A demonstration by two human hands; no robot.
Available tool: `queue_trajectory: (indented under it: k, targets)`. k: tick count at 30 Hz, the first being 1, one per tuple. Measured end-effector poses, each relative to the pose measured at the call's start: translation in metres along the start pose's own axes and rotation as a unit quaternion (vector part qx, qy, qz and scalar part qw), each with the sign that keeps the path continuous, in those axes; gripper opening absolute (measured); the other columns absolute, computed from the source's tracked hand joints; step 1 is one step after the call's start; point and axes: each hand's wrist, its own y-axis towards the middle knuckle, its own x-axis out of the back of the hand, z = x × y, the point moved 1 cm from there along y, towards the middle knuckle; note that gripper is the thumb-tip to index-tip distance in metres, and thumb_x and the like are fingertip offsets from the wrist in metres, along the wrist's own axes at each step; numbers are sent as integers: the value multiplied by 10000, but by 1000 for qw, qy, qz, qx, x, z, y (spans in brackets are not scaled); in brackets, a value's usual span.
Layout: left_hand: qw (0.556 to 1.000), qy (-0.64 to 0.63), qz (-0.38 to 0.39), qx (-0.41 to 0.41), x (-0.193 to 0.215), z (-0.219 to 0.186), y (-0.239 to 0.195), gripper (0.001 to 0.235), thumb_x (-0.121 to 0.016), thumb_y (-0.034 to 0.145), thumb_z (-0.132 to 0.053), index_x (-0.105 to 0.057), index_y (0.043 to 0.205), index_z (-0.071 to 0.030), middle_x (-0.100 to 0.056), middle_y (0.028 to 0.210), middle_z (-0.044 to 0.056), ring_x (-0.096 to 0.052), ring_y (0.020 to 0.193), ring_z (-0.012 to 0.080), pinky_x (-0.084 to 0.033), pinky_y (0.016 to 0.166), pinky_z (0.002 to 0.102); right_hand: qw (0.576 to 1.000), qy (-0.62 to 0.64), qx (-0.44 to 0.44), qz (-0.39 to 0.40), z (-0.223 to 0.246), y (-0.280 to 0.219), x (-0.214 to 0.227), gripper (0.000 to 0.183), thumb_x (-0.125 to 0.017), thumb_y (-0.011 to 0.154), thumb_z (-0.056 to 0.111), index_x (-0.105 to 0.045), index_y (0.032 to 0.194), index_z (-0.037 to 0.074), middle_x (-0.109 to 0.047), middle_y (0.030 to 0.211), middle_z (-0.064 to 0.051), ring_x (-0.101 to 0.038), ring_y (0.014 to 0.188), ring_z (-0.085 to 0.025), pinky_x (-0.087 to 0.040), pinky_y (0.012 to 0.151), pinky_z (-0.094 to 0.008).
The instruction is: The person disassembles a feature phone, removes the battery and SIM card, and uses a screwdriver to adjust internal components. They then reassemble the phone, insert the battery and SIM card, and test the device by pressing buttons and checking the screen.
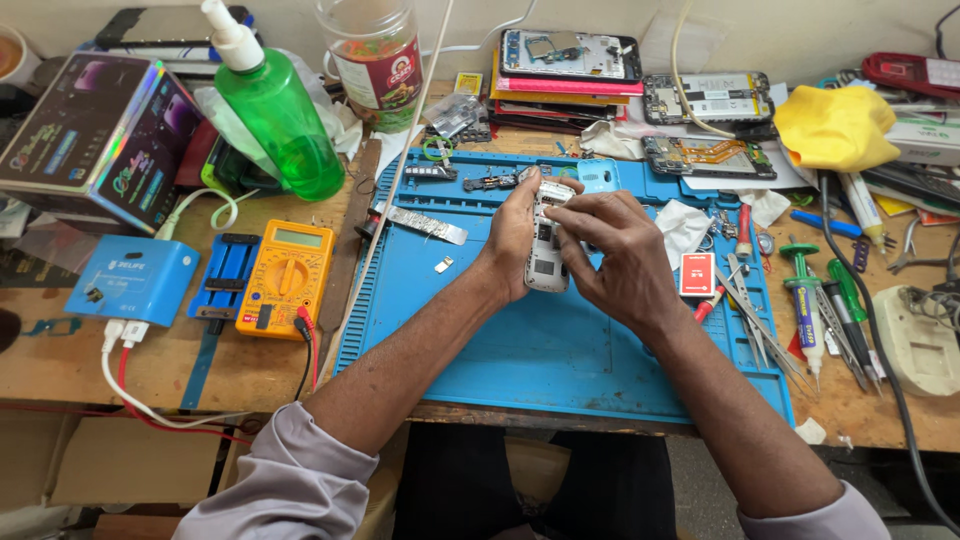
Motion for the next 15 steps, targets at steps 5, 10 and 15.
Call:
queue_trajectory:
  k: [5, 10, 15]
  targets:
    - [1000, -26, -12, 8, 8, 2, 5, 549, -250, 1107, -500, -608, 1150, -86, -658, 920, 63, -663, 799, 159, -605, 689, 325, 995, -87, 22, 50, -6, -9, -8, 293, -708, 892, 108, -758, 1175, 51, -673, 1151, -109, -617, 1065, -299, -561, 904, -426]
    - [999, -35, -8, 6, 7, 2, 4, 530, -280, 1117, -500, -599, 1171, -80, -668, 947, 72, -678, 827, 169, -613, 714, 331, 995, -86, 24, 35, -20, -20, -7, 292, -707, 892, 114, -747, 1176, 55, -674, 1171, -118, -619, 1103, -309, -554, 939, -425]
    - [997, 45, 51, 30, -3, -14, 1, 476, -341, 1088, -526, -536, 1290, -141, -692, 954, 58, -677, 733, 179, -607, 616, 353, 991, 95, -62, -65, -40, -12, 0, 251, -684, 1025, 90, -726, 1270, 53, -691, 1261, -119, -677, 1150, -244, -557, 984, -373]
